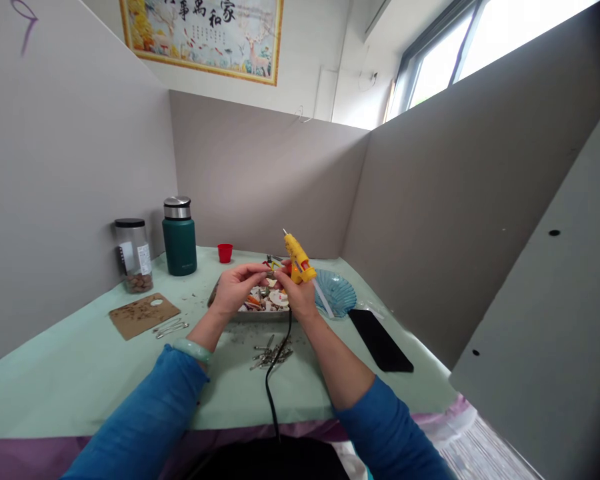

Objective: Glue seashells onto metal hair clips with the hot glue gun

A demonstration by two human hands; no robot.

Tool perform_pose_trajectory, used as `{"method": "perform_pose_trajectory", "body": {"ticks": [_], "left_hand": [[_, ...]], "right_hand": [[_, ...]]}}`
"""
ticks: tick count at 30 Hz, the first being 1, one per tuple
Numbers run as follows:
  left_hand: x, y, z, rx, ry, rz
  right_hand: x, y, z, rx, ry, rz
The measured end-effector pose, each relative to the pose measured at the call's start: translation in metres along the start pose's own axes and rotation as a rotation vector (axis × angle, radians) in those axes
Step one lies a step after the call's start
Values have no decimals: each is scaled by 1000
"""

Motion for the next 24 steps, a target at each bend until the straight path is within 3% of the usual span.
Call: {"method": "perform_pose_trajectory", "body": {"ticks": [13,24], "left_hand": [[-7,3,-2,-3,-26,-13],[-1,0,-1,3,18,-30]], "right_hand": [[0,1,1,4,33,-10],[0,1,2,4,69,30]]}}
Point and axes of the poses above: each hand's wrist, its own y-axis away from the middle knuckle, its own z-axis out of the back of the hand, x = y × z, the point moved 7 cm from there along -y, towards the middle knuckle, and after that the axes turned 5 degrees about -x, right-handed, at the moved point
